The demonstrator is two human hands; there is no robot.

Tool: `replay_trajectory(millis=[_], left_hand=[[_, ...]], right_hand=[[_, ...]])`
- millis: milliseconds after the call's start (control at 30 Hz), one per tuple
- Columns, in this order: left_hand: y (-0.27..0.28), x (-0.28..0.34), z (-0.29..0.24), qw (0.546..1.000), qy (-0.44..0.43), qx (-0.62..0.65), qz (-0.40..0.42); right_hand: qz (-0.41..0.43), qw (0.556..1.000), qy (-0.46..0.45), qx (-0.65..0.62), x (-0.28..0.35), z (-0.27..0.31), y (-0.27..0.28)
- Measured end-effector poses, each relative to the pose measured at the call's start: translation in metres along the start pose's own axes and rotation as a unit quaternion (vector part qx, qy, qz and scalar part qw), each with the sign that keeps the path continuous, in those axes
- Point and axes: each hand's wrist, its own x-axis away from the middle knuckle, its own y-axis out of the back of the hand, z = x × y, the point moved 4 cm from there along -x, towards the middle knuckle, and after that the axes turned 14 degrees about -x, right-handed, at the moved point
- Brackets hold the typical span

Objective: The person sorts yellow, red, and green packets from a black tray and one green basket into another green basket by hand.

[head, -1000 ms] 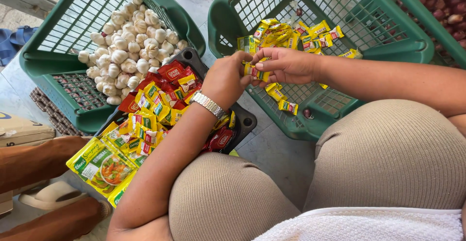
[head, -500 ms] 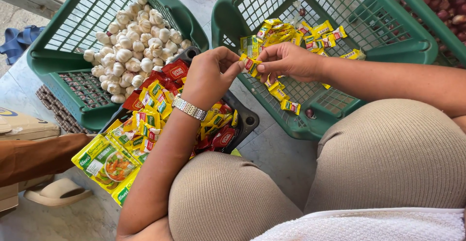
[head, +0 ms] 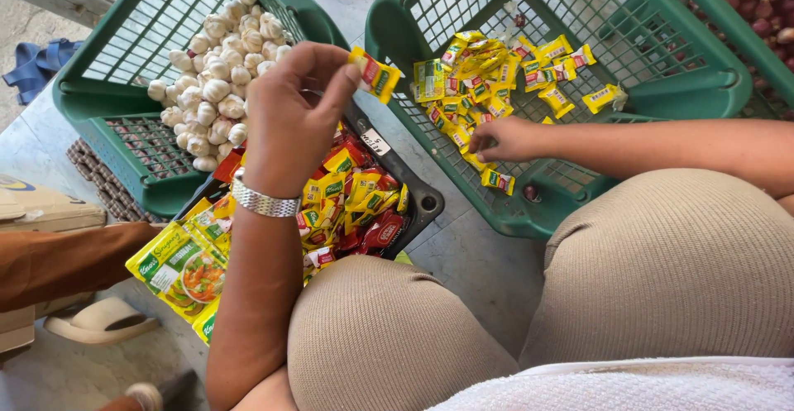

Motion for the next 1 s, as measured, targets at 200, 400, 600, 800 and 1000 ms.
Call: replay_trajectory(millis=[200, 400, 600, 800, 1000], left_hand=[[0.036, 0.008, 0.006, 0.997, -0.021, -0.077, -0.009], [0.042, 0.015, 0.054, 0.943, 0.072, -0.319, 0.057], [0.018, 0.013, 0.096, 0.929, 0.108, -0.311, 0.172], [0.011, 0.010, 0.094, 0.910, 0.127, -0.342, 0.197], [0.016, 0.007, 0.056, 0.930, 0.086, -0.353, 0.054]], right_hand=[[0.086, 0.974, -0.126, 0.169, 0.002, -0.065, -0.020], [0.110, 0.960, -0.145, 0.211, 0.002, -0.074, -0.031], [0.116, 0.965, -0.161, 0.171, 0.006, -0.072, -0.035], [0.102, 0.975, -0.194, 0.037, 0.025, -0.031, -0.034], [0.064, 0.996, -0.070, 0.004, -0.002, -0.052, -0.028]])
